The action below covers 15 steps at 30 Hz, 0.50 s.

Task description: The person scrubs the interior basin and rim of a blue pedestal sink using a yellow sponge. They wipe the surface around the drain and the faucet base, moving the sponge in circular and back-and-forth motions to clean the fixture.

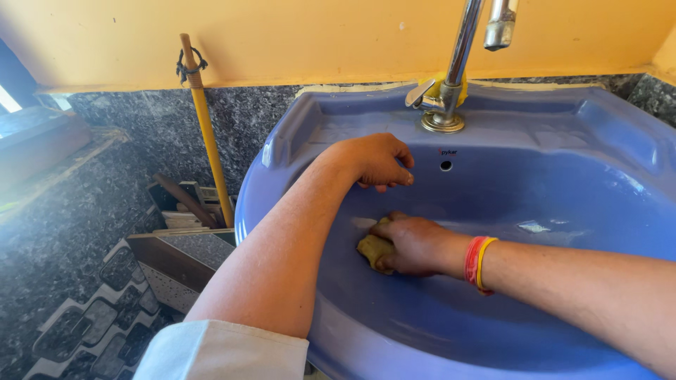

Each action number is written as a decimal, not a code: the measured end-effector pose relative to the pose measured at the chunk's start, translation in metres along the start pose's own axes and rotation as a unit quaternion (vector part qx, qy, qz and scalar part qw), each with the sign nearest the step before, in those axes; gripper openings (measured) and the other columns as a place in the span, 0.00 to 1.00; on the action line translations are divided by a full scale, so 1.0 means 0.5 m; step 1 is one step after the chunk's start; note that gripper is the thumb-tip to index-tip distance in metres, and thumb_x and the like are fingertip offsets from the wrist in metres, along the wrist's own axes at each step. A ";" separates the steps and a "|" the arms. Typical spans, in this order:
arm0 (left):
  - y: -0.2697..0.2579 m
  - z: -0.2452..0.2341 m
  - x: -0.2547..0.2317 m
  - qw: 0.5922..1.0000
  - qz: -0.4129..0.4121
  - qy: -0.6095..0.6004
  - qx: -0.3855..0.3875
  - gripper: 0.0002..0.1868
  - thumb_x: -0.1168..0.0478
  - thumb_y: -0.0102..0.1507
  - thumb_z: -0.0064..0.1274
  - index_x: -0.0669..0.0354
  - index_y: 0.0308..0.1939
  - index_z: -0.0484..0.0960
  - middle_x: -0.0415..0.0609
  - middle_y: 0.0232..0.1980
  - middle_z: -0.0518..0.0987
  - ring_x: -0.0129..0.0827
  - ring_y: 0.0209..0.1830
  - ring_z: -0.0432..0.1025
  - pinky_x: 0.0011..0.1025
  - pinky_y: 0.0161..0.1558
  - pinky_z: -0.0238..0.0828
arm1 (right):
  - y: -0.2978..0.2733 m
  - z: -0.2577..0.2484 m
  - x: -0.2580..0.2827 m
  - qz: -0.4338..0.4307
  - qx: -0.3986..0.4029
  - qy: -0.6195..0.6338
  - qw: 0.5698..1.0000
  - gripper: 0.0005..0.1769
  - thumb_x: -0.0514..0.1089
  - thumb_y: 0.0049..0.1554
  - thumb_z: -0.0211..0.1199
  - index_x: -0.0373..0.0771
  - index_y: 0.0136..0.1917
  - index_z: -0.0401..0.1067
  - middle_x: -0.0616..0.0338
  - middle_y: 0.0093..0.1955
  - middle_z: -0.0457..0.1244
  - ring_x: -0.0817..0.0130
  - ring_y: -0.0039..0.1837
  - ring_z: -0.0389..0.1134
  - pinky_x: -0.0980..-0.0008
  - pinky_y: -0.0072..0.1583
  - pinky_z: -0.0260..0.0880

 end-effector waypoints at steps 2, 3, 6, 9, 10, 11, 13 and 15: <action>0.000 0.000 0.001 1.000 0.005 0.008 -0.019 0.27 0.50 0.57 0.61 0.53 0.59 0.81 0.46 0.39 0.86 0.28 0.31 0.80 0.32 0.32 0.75 | 0.001 0.003 0.005 0.047 0.029 0.043 0.998 0.31 0.55 0.50 0.69 0.43 0.64 0.74 0.49 0.60 0.67 0.55 0.62 0.68 0.61 0.63 0.67; 0.001 0.000 0.005 0.999 0.007 0.010 -0.030 0.27 0.51 0.57 0.61 0.54 0.58 0.81 0.47 0.39 0.86 0.29 0.31 0.80 0.32 0.33 0.76 | 0.000 0.011 0.021 0.038 0.044 0.115 0.992 0.30 0.56 0.51 0.68 0.43 0.64 0.74 0.51 0.58 0.69 0.57 0.60 0.71 0.62 0.62 0.69; 0.018 0.004 0.014 0.997 0.040 0.016 -0.057 0.27 0.51 0.55 0.62 0.55 0.56 0.82 0.50 0.44 0.86 0.38 0.36 0.84 0.36 0.40 0.80 | 0.003 0.023 0.034 0.015 0.054 0.246 0.968 0.29 0.55 0.51 0.66 0.43 0.63 0.75 0.55 0.55 0.73 0.60 0.58 0.75 0.63 0.61 0.71; 0.030 0.000 0.016 0.985 0.069 0.088 -0.132 0.26 0.49 0.54 0.65 0.52 0.54 0.85 0.54 0.51 0.84 0.46 0.50 0.79 0.40 0.51 0.76 | -0.001 0.037 0.014 -0.017 -0.060 0.113 0.992 0.29 0.53 0.49 0.70 0.40 0.62 0.76 0.47 0.54 0.70 0.53 0.56 0.72 0.59 0.58 0.69; 0.028 -0.004 0.017 0.983 0.071 0.089 -0.146 0.25 0.49 0.54 0.64 0.52 0.53 0.85 0.54 0.52 0.84 0.47 0.52 0.78 0.41 0.53 0.76 | -0.001 0.033 0.010 -0.030 -0.117 0.028 0.992 0.30 0.52 0.47 0.72 0.39 0.61 0.77 0.43 0.54 0.68 0.49 0.54 0.70 0.58 0.56 0.68; 0.022 -0.004 0.018 0.980 0.073 0.091 -0.161 0.25 0.49 0.53 0.64 0.52 0.53 0.85 0.54 0.52 0.83 0.48 0.54 0.78 0.42 0.55 0.75 | 0.006 0.026 0.009 0.012 -0.069 0.036 0.997 0.27 0.54 0.49 0.71 0.39 0.59 0.77 0.45 0.53 0.69 0.51 0.54 0.71 0.58 0.56 0.69; 0.011 -0.004 0.012 0.976 0.076 0.090 -0.185 0.24 0.50 0.53 0.63 0.52 0.52 0.85 0.54 0.54 0.83 0.49 0.56 0.77 0.42 0.57 0.74 | 0.014 0.006 0.026 0.097 0.031 0.053 0.993 0.23 0.57 0.53 0.69 0.41 0.56 0.78 0.49 0.50 0.70 0.56 0.53 0.72 0.59 0.57 0.69; -0.003 -0.009 0.002 0.972 0.074 0.087 -0.207 0.23 0.51 0.54 0.62 0.51 0.52 0.86 0.53 0.55 0.83 0.49 0.58 0.76 0.43 0.59 0.73 | 0.033 0.001 0.074 0.146 0.068 0.118 0.980 0.20 0.55 0.55 0.67 0.41 0.54 0.78 0.50 0.48 0.71 0.57 0.51 0.73 0.60 0.54 0.70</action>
Point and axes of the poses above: each hand's wrist, its own y-axis towards the middle knuckle, its own z-axis out of the palm, x = y × z, the point moved 1 cm from there along y, towards the middle knuckle
